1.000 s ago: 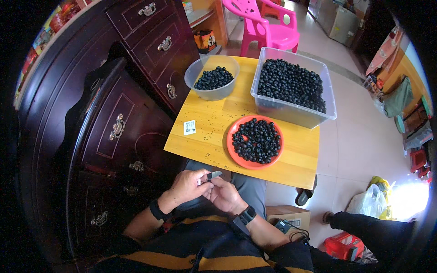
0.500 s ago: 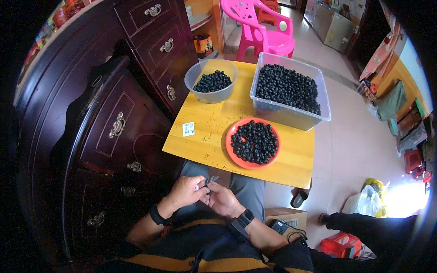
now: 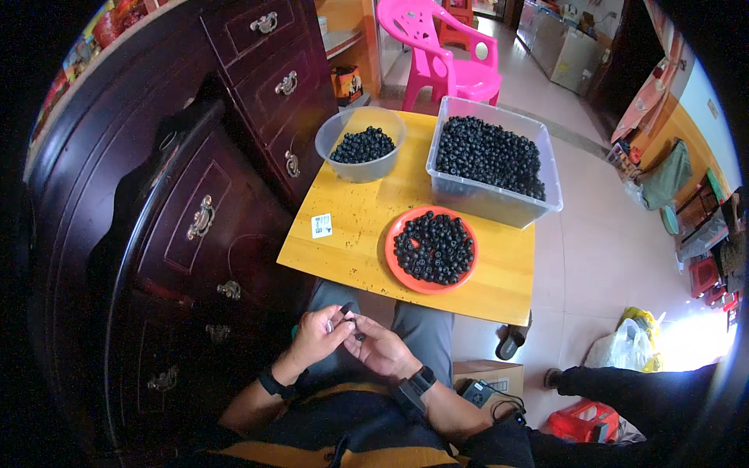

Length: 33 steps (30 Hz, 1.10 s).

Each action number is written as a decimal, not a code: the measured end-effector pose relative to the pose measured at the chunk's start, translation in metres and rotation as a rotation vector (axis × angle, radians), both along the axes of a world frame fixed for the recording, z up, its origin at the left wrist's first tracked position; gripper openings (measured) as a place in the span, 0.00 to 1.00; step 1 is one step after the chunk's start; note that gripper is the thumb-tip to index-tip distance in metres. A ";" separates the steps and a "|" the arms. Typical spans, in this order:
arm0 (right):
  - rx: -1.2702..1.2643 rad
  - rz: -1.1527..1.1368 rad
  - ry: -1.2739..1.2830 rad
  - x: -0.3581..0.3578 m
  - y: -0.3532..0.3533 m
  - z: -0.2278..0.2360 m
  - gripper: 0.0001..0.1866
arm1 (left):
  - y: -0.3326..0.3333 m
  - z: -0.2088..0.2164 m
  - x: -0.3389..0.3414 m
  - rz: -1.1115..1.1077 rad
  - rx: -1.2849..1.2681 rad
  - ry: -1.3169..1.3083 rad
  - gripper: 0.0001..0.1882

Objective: The recorder uses a small knife to remove stems or blemishes from dark round fruit (likely grapes or olives) and sorts them into different containers.

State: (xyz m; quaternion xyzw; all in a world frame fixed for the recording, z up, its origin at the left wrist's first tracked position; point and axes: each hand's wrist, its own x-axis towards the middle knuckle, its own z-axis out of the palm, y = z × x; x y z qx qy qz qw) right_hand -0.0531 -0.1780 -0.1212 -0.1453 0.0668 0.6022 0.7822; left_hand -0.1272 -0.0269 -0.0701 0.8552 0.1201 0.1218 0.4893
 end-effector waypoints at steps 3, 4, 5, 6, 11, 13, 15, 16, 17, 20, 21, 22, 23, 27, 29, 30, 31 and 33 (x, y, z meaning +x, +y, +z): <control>0.019 0.003 -0.022 0.002 -0.002 0.000 0.12 | 0.000 0.000 -0.001 -0.009 0.005 -0.006 0.09; 0.022 0.000 -0.042 0.002 -0.001 0.008 0.11 | 0.001 0.002 -0.002 -0.028 0.049 -0.023 0.09; 0.024 -0.005 -0.041 0.001 0.000 0.005 0.11 | -0.002 0.004 -0.001 -0.010 -0.013 -0.061 0.10; 0.025 -0.009 -0.040 0.000 0.000 0.003 0.11 | 0.001 0.002 -0.003 -0.034 -0.036 -0.057 0.10; 0.024 -0.001 0.020 0.003 0.004 0.002 0.15 | 0.003 0.001 -0.003 -0.051 -0.209 0.020 0.08; 0.026 0.018 0.004 0.003 0.005 0.003 0.11 | 0.002 0.008 -0.006 -0.056 -0.284 -0.012 0.07; -0.019 0.031 0.026 0.002 0.005 0.006 0.07 | 0.001 0.002 -0.008 -0.043 -0.422 -0.008 0.07; -0.024 0.035 0.034 0.002 0.005 0.007 0.07 | 0.001 0.001 -0.007 -0.042 -0.552 -0.020 0.07; -0.038 0.027 0.039 0.002 0.005 0.008 0.07 | -0.001 0.002 -0.006 -0.056 -0.571 -0.062 0.06; -0.040 0.024 0.067 0.001 0.004 0.005 0.07 | 0.001 0.006 -0.007 -0.027 -0.613 -0.004 0.07; -0.042 0.028 0.075 0.001 0.004 0.006 0.07 | 0.000 0.005 -0.006 -0.029 -0.603 -0.015 0.07; -0.045 0.031 0.081 0.001 0.003 0.005 0.07 | 0.000 0.005 -0.006 -0.028 -0.605 -0.013 0.07; -0.046 0.031 0.083 0.001 0.003 0.004 0.07 | 0.000 0.005 -0.006 -0.032 -0.622 -0.006 0.07; -0.002 0.011 0.125 0.002 0.002 0.003 0.06 | 0.004 0.001 -0.006 -0.033 -0.621 -0.020 0.06; 0.012 0.002 0.124 0.004 0.001 0.003 0.05 | 0.005 -0.003 -0.006 -0.051 -0.538 -0.052 0.06; 0.005 -0.006 0.121 0.004 0.001 0.004 0.04 | 0.006 -0.003 -0.006 -0.067 -0.456 -0.086 0.05; -0.004 -0.016 0.118 0.005 0.000 0.005 0.04 | 0.007 0.001 -0.005 -0.069 -0.456 -0.084 0.05; -0.017 -0.014 0.117 0.004 0.001 0.005 0.04 | 0.007 0.013 -0.005 -0.115 -0.471 -0.025 0.05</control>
